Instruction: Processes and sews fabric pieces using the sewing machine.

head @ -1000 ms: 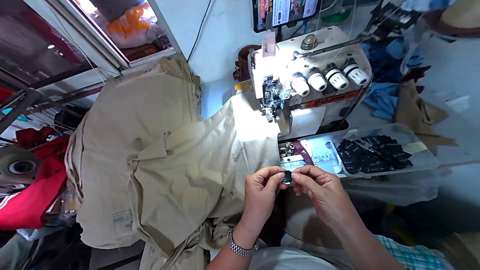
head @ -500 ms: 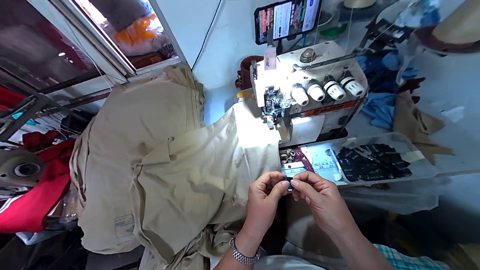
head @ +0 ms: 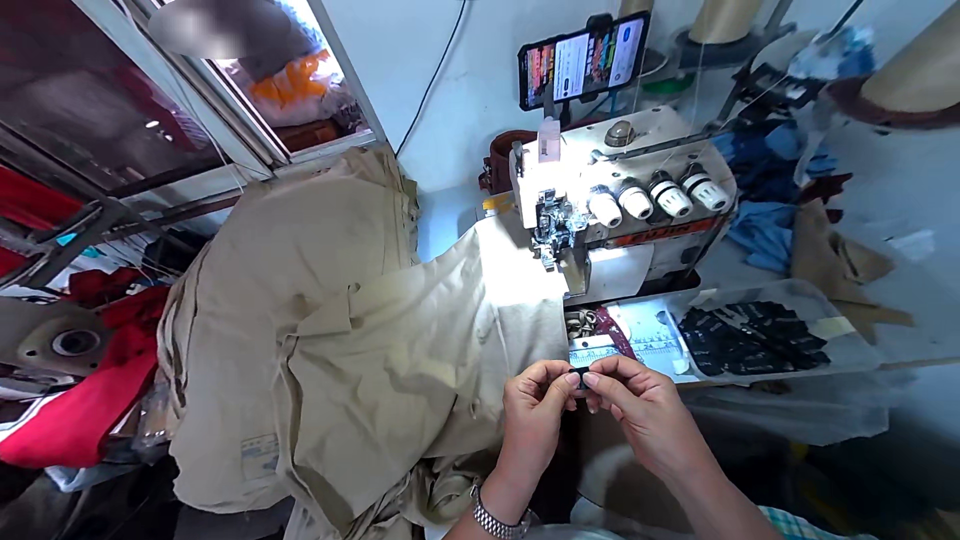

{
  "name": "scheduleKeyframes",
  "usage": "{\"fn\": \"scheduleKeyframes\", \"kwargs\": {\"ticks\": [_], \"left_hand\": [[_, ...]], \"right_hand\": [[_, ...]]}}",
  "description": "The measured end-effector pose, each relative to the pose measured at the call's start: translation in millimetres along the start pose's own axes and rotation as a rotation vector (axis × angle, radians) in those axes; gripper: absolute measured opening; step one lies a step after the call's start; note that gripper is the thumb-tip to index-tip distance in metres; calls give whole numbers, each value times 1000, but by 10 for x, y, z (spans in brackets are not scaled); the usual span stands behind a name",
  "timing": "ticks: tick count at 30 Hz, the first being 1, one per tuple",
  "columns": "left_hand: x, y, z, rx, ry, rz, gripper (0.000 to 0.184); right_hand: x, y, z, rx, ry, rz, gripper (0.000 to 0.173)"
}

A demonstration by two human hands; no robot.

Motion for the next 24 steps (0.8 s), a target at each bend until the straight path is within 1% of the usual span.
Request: {"fn": "scheduleKeyframes", "kwargs": {"ticks": [2, 3, 4, 6, 8, 9, 11, 12, 13, 14, 16, 18, 21, 22, 24], "left_hand": [[5, -6, 4, -21, -19, 5, 9], [-11, -9, -3, -65, -63, 11, 9], [-52, -7, -23, -154, -147, 24, 9], [-206, 12, -101, -477, -365, 67, 10], [-427, 0, -214, -847, -524, 102, 14], [-535, -21, -243, -975, -563, 132, 18], [-690, -76, -224, -1189, -584, 194, 24], [-734, -107, -197, -1266, -598, 212, 25], [-763, -130, -171, -1310, -628, 216, 21], [-782, -144, -160, -1307, -645, 218, 18], [-822, -134, -204, -1165, -589, 250, 10], [-921, -60, -315, -947, -438, 292, 10], [-1082, 96, -489, -614, -198, 307, 12], [-1114, 132, -537, -534, -146, 308, 13], [-1145, 159, -584, -439, -113, 312, 12]], "right_hand": [[-6, -3, 28, 32, -4, -7, 8], [-24, -9, 65, 48, -3, -13, 9], [-64, -17, 126, 66, 2, -20, 9], [-180, -35, 329, 126, 19, -50, 9], [-335, -90, 585, 158, 3, -112, 8], [-424, -138, 704, 152, -31, -144, 9], [-606, -232, 875, 125, -110, -186, 11], [-690, -270, 925, 120, -134, -195, 13], [-761, -303, 961, 120, -155, -199, 14], [-819, -329, 984, 124, -173, -200, 13], [-885, -359, 1012, 122, -228, -196, 10], [-905, -368, 1042, 109, -286, -180, 9], [-879, -373, 1083, 134, -371, -124, 11], [-866, -382, 1091, 141, -397, -110, 12], [-864, -409, 1100, 157, -439, -108, 12]]}}
Point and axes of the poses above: each hand's wrist, its own x-axis away from the middle knuckle, its own y-axis out of the back of the hand, z = x × y, the point moved 2 cm from there along -x, towards the middle knuckle, and after that the axes turned 14 degrees about -y, right-handed, at the moved point
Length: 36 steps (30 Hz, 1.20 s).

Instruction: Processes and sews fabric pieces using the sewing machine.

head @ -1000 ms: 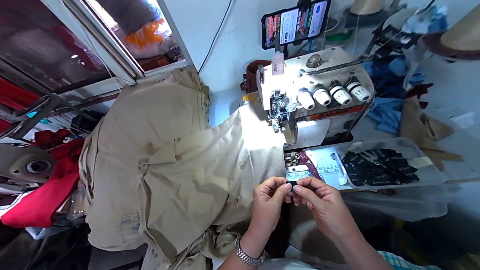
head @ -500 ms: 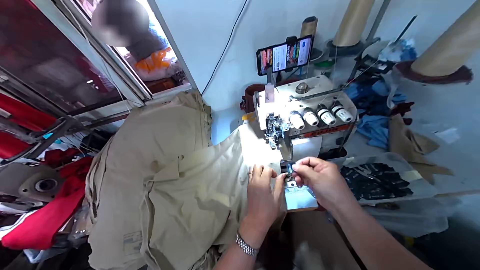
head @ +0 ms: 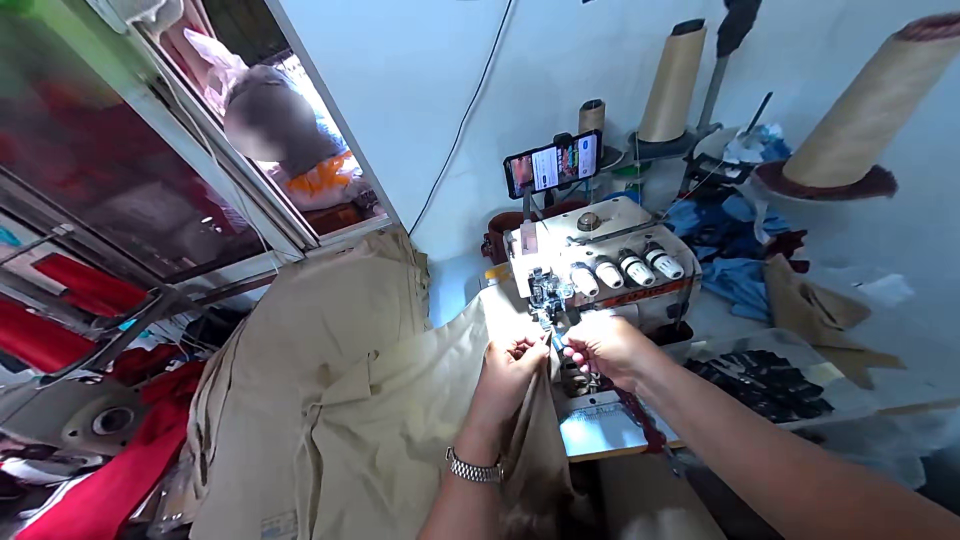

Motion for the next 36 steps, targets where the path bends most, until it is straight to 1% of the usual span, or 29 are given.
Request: {"fn": "scheduleKeyframes", "kwargs": {"ticks": [4, 9, 14, 19, 24, 26, 27, 28, 30, 31, 32, 34, 36], "left_hand": [[-10, -49, 37, 13, -31, 2, 11], [5, -86, 100, -17, -83, 2, 9], [7, -79, 79, 18, -65, -8, 9], [27, -73, 84, 49, -63, -14, 9], [13, -49, 98, 38, -77, 30, 13], [20, -58, 83, -47, -114, 66, 13], [39, -73, 73, -151, -143, 87, 13], [74, -97, 71, -278, -188, 111, 13], [176, -173, 121, -482, -314, 113, 17], [227, -215, 157, -541, -365, 106, 19], [275, -253, 188, -579, -394, 99, 21], [344, -317, 221, -635, -425, 81, 23], [380, -367, 234, -682, -435, 67, 21]], "right_hand": [[-36, -44, 20, 12, -25, -43, 13], [-64, -69, -21, 31, 19, -73, 18], [-105, -126, -23, 11, 35, -136, 21], [-159, -145, -28, 38, 83, -146, 20], [-177, -153, -17, 16, 78, -135, 24], [-196, -149, -23, 26, 103, -140, 24], [-202, -141, -48, 53, 155, -159, 20], [-201, -125, -101, 104, 249, -200, 15], [-154, -76, -329, 216, 562, -296, 6], [-130, -66, -483, 231, 713, -320, 8], [-143, -67, -656, 221, 822, -333, 12], [-219, -98, -992, 150, 915, -290, 16], [-268, -134, -1230, 107, 930, -243, 18]]}}
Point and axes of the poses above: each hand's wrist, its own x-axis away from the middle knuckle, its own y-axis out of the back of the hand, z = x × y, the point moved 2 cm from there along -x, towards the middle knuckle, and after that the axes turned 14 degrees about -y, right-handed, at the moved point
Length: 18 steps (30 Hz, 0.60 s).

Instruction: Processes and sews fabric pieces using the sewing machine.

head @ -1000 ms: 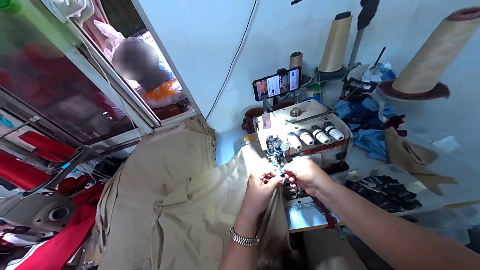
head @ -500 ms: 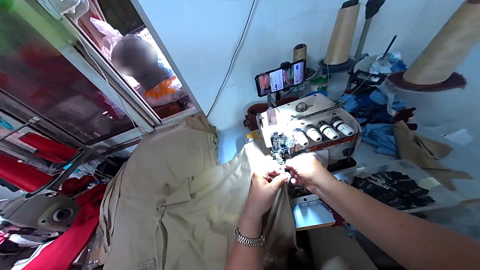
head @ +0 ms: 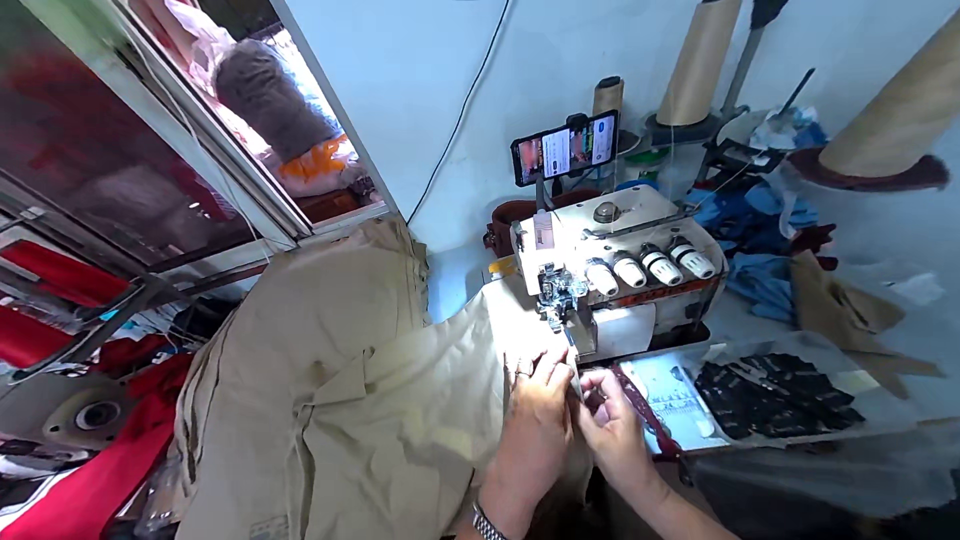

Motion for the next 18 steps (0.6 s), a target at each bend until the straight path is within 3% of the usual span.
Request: {"fn": "scheduleKeyframes", "kwargs": {"ticks": [10, 14, 16, 18], "left_hand": [[-8, -122, -44, -178, -24, -22, 29], [41, 38, 61, 76, -1, -31, 25], [207, 297, 172, 115, 120, -85, 25], [553, 674, 340, -36, 395, -71, 30]], "right_hand": [[226, 61, -66, 124, 89, -84, 22], [169, 62, -33, 149, 104, -118, 21], [149, 60, -38, 133, 120, -98, 20], [176, 70, -92, 86, 132, -47, 19]]}}
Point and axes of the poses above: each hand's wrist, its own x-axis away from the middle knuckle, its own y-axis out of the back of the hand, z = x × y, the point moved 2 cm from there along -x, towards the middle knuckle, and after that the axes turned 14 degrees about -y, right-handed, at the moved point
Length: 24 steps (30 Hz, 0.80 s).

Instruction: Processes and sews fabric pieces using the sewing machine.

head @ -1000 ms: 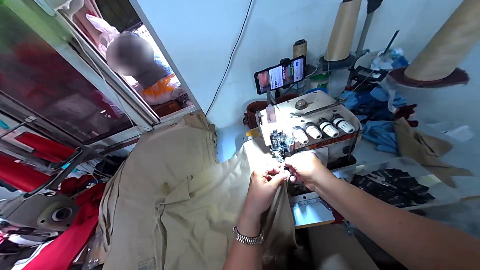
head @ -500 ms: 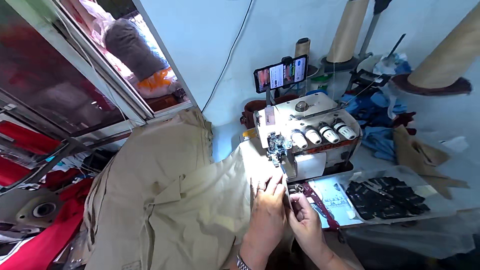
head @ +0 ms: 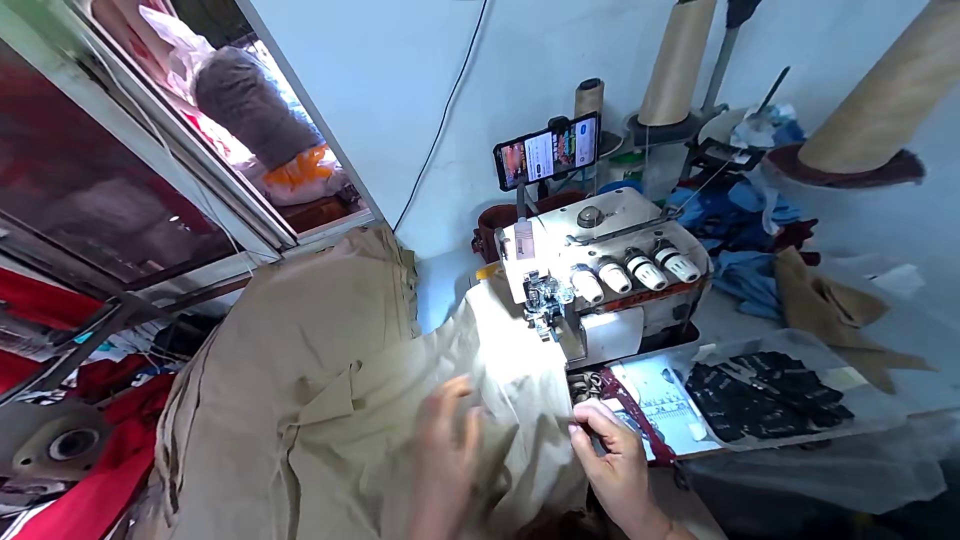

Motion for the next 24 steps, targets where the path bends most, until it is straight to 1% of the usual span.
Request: {"fn": "scheduleKeyframes", "kwargs": {"ticks": [2, 3, 4, 5, 7, 9, 11, 13, 15, 20, 24], "left_hand": [[305, 422, 325, -181, 378, 82, 39], [473, 572, 486, -237, 530, 139, 44], [634, 664, 626, -293, 640, 207, 46], [773, 706, 735, -359, 683, 264, 43], [928, 706, 793, -442, 626, 310, 33], [1004, 685, 788, -463, 554, 318, 28], [1053, 763, 825, -451, 483, 219, 24], [1076, 912, 874, -462, 488, 87, 26], [1053, 1008, 823, -497, 486, -31, 28], [944, 991, 671, -576, 376, -198, 24], [737, 1080, 751, -611, 277, -284, 25]], "right_hand": [[62, 21, -47, -58, -27, 38, 19], [89, 39, -63, -85, -51, 52, 19], [105, 59, -74, -110, -76, 73, 20], [112, 76, -81, -135, -108, 103, 20], [121, 95, -98, -164, -158, 158, 20], [150, 116, -113, -162, -162, 176, 21], [179, 164, -88, -146, -134, 163, 21], [187, 237, -22, -112, -100, 123, 20], [198, 288, 52, -93, -86, 100, 20], [162, 236, 51, -59, -137, 42, 20], [-81, 68, 56, -26, -71, -3, 21]]}}
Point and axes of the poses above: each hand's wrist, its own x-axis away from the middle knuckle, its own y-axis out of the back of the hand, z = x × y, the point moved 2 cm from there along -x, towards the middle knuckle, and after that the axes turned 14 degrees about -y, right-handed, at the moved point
